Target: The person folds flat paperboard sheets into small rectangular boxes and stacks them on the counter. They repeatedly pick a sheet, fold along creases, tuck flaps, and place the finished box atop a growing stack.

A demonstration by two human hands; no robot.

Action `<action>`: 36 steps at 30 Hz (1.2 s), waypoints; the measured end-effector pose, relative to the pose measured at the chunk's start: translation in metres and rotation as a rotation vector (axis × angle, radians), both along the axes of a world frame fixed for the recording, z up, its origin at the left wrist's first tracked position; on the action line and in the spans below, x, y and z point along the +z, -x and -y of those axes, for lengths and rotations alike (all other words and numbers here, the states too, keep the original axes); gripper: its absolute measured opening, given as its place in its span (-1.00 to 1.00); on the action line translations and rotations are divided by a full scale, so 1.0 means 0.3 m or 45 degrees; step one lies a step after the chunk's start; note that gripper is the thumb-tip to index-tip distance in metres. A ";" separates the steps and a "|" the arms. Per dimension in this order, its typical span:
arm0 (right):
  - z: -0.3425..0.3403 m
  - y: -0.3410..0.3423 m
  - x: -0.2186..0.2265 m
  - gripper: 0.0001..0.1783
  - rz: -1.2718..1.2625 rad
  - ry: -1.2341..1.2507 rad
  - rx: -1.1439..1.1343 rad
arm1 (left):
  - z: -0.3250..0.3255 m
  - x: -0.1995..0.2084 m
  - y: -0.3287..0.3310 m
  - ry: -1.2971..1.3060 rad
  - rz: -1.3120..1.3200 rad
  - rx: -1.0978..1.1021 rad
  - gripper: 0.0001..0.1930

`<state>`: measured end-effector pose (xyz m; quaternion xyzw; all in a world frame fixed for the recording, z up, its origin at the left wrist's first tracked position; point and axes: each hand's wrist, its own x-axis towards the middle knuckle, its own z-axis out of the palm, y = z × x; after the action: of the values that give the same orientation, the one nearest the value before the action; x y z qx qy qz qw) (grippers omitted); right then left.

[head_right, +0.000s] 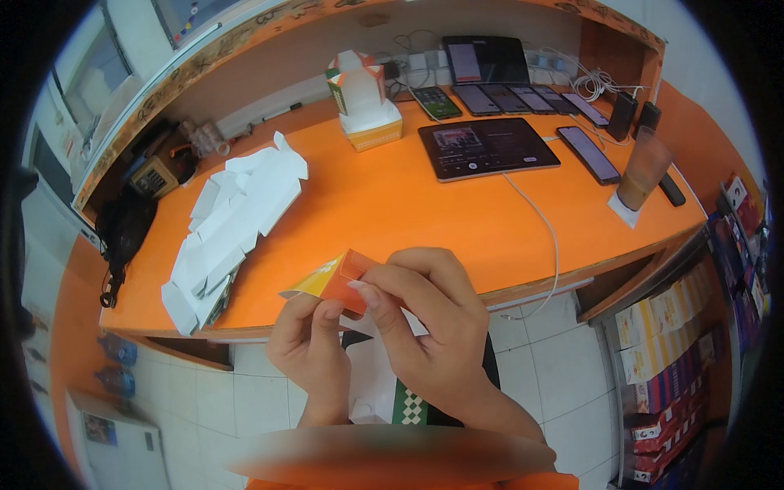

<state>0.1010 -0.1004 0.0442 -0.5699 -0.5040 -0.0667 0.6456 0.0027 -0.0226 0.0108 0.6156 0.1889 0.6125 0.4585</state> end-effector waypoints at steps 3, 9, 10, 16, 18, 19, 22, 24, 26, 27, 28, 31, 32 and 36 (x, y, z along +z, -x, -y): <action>0.001 -0.004 0.001 -0.91 -0.154 0.003 0.121 | -0.008 -0.006 0.005 -0.048 0.002 0.044 -0.91; -0.002 0.007 -0.014 -0.85 0.176 0.023 -0.055 | -0.017 -0.023 0.004 -0.165 -0.032 0.106 -0.89; -0.002 0.010 -0.018 -0.82 0.230 0.004 -0.063 | -0.020 -0.026 0.005 -0.207 -0.022 0.134 -0.89; 0.028 0.002 -0.027 -0.75 0.199 -0.004 0.151 | -0.010 -0.015 0.055 0.027 0.131 -0.184 -0.72; 0.048 -0.007 -0.023 -0.61 0.012 0.024 0.301 | -0.006 0.009 0.081 -0.039 0.056 -0.370 -0.59; 0.059 -0.011 -0.019 -0.53 -0.120 0.009 0.399 | -0.012 0.028 0.099 -0.110 0.002 -0.509 -0.52; 0.099 -0.009 -0.009 -0.31 -0.338 0.029 0.531 | -0.031 0.097 0.161 -0.480 -0.500 -0.682 -0.35; 0.121 -0.002 -0.011 -0.31 -0.252 0.018 0.423 | -0.030 0.143 0.195 -0.331 -0.581 -0.760 -0.26; 0.110 0.002 -0.031 -0.36 0.130 -0.109 0.319 | -0.028 0.174 0.194 0.007 -0.252 -0.744 -0.30; 0.091 0.001 -0.048 -0.38 0.330 -0.166 0.265 | -0.032 0.188 0.187 0.286 0.008 -0.805 -0.36; 0.076 -0.002 -0.066 -0.40 0.416 -0.171 0.180 | -0.033 0.197 0.176 0.471 0.137 -0.736 -0.41; 0.004 -0.023 -0.127 -0.35 0.715 -0.170 -0.060 | -0.057 0.202 0.131 0.572 0.139 -0.601 -0.71; 0.003 -0.026 -0.140 -0.31 0.552 -0.080 -0.003 | -0.059 0.196 0.126 0.468 -0.059 -0.621 -0.74; 0.029 -0.042 -0.148 -0.19 -0.168 0.010 0.272 | -0.038 0.087 0.052 -0.345 -0.524 -0.341 -0.77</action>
<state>0.1136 -0.1090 -0.0003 -0.5188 -0.5183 0.0421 0.6786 -0.0130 -0.0111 0.0369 0.8023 0.1113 0.4282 0.4008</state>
